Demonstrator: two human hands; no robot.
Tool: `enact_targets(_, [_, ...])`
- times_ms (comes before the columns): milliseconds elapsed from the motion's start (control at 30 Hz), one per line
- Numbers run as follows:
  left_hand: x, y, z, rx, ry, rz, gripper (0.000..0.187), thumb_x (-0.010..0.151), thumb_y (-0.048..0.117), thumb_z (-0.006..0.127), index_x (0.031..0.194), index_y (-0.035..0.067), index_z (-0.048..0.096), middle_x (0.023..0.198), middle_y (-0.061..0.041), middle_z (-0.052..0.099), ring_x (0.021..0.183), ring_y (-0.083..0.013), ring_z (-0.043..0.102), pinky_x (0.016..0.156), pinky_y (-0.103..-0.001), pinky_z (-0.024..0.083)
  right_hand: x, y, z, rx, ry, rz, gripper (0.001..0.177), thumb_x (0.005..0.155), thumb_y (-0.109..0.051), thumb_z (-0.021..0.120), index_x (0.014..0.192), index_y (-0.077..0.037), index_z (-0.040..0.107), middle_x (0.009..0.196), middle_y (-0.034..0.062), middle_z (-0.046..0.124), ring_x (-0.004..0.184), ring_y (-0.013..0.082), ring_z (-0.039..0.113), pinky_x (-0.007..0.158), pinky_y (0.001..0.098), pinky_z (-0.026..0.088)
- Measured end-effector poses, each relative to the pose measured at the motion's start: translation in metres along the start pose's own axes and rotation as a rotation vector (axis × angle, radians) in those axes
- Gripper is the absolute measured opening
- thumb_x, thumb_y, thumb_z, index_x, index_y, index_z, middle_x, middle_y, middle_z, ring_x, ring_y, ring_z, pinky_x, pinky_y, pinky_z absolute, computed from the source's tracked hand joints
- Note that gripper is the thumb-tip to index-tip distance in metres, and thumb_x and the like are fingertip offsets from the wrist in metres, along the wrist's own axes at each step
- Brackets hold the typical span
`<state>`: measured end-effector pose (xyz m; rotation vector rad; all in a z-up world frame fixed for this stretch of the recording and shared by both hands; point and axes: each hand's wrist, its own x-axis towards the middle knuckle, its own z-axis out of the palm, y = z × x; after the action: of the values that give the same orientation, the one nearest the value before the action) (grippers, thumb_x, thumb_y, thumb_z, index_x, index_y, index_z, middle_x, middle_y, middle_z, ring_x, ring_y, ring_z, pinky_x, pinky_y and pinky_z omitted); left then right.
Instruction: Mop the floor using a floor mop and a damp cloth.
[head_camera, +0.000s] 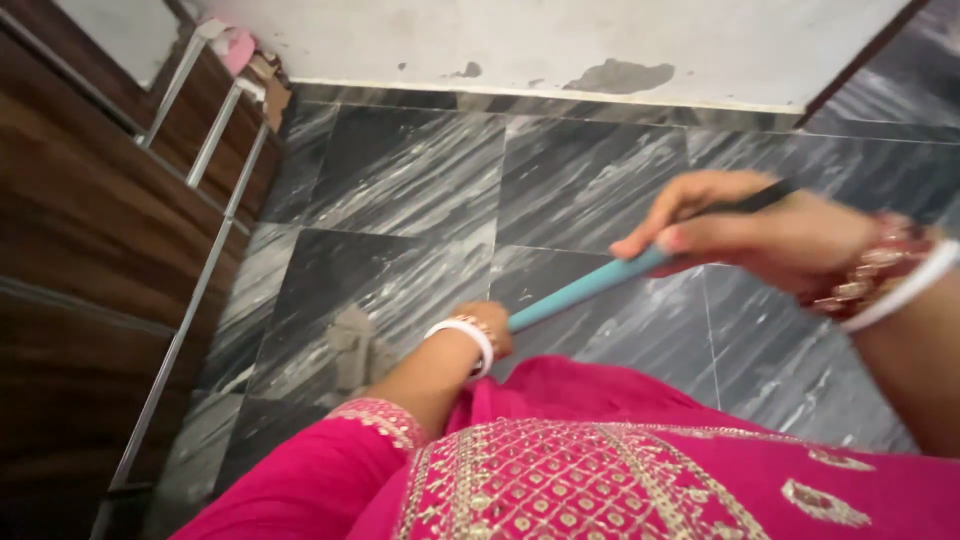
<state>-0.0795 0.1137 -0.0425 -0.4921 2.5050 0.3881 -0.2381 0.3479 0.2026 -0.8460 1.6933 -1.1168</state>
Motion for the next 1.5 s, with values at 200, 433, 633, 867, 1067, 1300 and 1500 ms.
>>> enact_targets(200, [0.041,0.004,0.019,-0.092,0.144,0.01,0.033,0.083,0.024,0.064,0.108,0.009,0.079,0.109,-0.02,0.075,0.103,-0.0348,0.073,0.09,-0.046,0.058,0.025,0.014,-0.025,0.267,-0.036,-0.15,0.016,0.096,-0.013,0.055,0.089,0.0,0.063,0.11,0.026,0.077,0.125,0.0424,0.069,0.098,0.0533,0.058])
enact_targets(433, [0.045,-0.119,0.083,-0.213,0.15,-0.29,0.029,0.084,0.018,0.066,0.109,0.007,0.077,0.112,-0.022,0.073,0.105,-0.0372,0.072,0.091,-0.048,0.059,0.126,0.029,0.051,0.431,-0.248,-0.232,0.011,0.097,-0.007,0.059,0.087,-0.003,0.061,0.108,0.0233,0.074,0.134,0.0451,0.063,0.101,0.054,0.061])
enact_targets(633, [0.037,-0.234,0.078,-0.242,0.134,-0.43,0.03,0.084,0.02,0.068,0.11,0.008,0.076,0.114,-0.022,0.073,0.107,-0.0373,0.072,0.092,-0.048,0.058,0.234,0.059,0.164,0.354,-0.521,-0.167,0.004,0.091,-0.007,0.067,0.094,-0.007,0.064,0.119,0.0169,0.074,0.131,0.0279,0.061,0.098,0.0389,0.057])
enact_targets(867, [-0.008,-0.288,0.043,-0.233,0.089,-0.448,0.036,0.082,0.033,0.07,0.112,0.013,0.077,0.114,-0.017,0.073,0.108,-0.0347,0.07,0.096,-0.046,0.056,0.325,0.072,0.213,0.096,-0.542,-0.21,0.006,0.09,-0.006,0.068,0.096,-0.007,0.068,0.127,0.0094,0.076,0.113,0.0171,0.064,0.099,0.0319,0.051])
enact_targets(1067, [0.016,-0.267,-0.004,-0.286,0.036,-0.518,0.037,0.078,0.034,0.07,0.11,0.016,0.077,0.114,-0.014,0.072,0.108,-0.032,0.07,0.097,-0.044,0.056,0.342,0.043,0.163,0.169,-0.624,-0.193,0.014,0.086,0.001,0.066,0.097,-0.008,0.067,0.12,0.0087,0.072,0.116,0.0152,0.064,0.098,0.0314,0.051])
enact_targets(1300, [0.075,-0.187,-0.106,-0.398,0.181,-0.401,0.043,0.078,0.049,0.071,0.098,0.012,0.08,0.096,-0.014,0.079,0.095,-0.0309,0.075,0.091,-0.041,0.058,0.384,-0.02,0.024,-0.005,-0.598,-0.295,0.015,0.082,0.005,0.065,0.093,-0.003,0.071,0.109,0.0103,0.078,0.106,0.0183,0.071,0.091,0.0318,0.056])
enact_targets(1500, [0.144,-0.071,-0.2,-0.603,0.468,-0.371,0.04,0.075,0.049,0.071,0.103,0.021,0.079,0.099,-0.014,0.077,0.095,-0.0344,0.073,0.09,-0.045,0.056,0.387,-0.084,-0.121,-0.083,-0.518,-0.273,0.013,0.083,0.005,0.06,0.09,0.002,0.07,0.105,0.0169,0.078,0.099,0.0237,0.072,0.089,0.034,0.057])
